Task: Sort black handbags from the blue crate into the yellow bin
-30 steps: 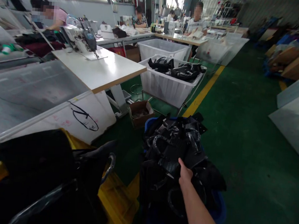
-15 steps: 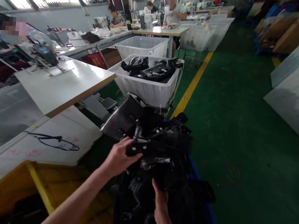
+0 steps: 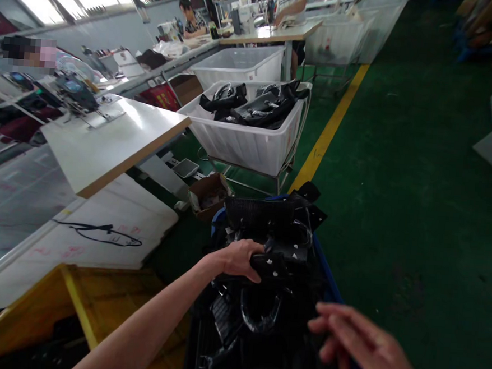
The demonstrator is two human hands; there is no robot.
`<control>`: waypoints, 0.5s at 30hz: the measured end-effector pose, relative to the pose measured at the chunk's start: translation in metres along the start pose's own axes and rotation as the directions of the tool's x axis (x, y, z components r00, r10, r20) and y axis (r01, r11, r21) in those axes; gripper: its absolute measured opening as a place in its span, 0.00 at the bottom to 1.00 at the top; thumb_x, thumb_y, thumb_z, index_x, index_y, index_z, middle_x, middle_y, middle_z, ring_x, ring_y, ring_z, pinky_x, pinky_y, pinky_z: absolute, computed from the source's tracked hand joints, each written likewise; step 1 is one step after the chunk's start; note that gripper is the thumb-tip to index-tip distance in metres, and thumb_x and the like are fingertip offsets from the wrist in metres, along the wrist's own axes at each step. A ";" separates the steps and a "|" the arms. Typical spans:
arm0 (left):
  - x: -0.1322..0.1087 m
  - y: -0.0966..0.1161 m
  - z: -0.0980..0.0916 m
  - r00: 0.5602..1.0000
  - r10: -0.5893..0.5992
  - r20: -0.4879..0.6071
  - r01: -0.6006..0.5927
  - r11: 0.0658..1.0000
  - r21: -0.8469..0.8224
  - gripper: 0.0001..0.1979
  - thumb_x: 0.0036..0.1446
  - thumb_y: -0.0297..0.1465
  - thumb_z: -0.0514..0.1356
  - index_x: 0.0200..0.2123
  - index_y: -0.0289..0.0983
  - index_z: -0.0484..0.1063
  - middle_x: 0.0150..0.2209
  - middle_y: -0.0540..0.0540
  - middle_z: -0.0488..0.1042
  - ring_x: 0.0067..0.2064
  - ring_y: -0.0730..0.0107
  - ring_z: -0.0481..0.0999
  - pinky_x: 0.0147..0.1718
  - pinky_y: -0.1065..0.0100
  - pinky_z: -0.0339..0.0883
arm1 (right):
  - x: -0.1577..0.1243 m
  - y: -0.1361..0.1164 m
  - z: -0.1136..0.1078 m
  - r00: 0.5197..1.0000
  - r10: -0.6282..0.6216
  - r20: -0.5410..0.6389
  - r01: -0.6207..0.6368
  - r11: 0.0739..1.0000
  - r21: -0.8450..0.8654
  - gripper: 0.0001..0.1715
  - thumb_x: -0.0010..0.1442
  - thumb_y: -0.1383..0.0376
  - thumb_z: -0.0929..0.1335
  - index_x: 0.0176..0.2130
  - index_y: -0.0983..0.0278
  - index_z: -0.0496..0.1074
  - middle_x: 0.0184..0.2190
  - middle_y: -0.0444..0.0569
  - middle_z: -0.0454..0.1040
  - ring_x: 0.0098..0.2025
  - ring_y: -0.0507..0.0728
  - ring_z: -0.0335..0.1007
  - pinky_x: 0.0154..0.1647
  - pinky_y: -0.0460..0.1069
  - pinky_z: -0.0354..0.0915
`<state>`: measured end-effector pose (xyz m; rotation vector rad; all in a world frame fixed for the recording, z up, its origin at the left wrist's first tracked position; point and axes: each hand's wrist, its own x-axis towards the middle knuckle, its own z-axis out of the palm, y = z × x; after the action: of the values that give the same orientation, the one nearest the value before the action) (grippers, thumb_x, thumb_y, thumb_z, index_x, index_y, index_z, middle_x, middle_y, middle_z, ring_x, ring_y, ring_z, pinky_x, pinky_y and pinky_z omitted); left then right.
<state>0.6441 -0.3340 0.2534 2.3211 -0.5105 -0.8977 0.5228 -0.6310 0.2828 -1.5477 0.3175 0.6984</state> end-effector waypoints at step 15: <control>-0.061 -0.001 0.078 0.911 0.247 -0.330 -0.135 0.935 0.328 0.15 0.51 0.35 0.67 0.42 0.40 0.72 0.70 0.41 0.55 0.67 0.43 0.59 0.65 0.42 0.52 | 0.238 -0.067 0.043 0.765 -0.644 0.002 0.467 0.553 -0.690 0.19 0.48 0.52 0.77 0.37 0.59 0.78 0.36 0.47 0.79 0.40 0.60 0.75 0.48 0.55 0.67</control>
<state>0.5466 -0.3308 0.2349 2.5715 -0.7382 -0.2906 0.7362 -0.5321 0.1952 -2.2780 -0.3033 0.0604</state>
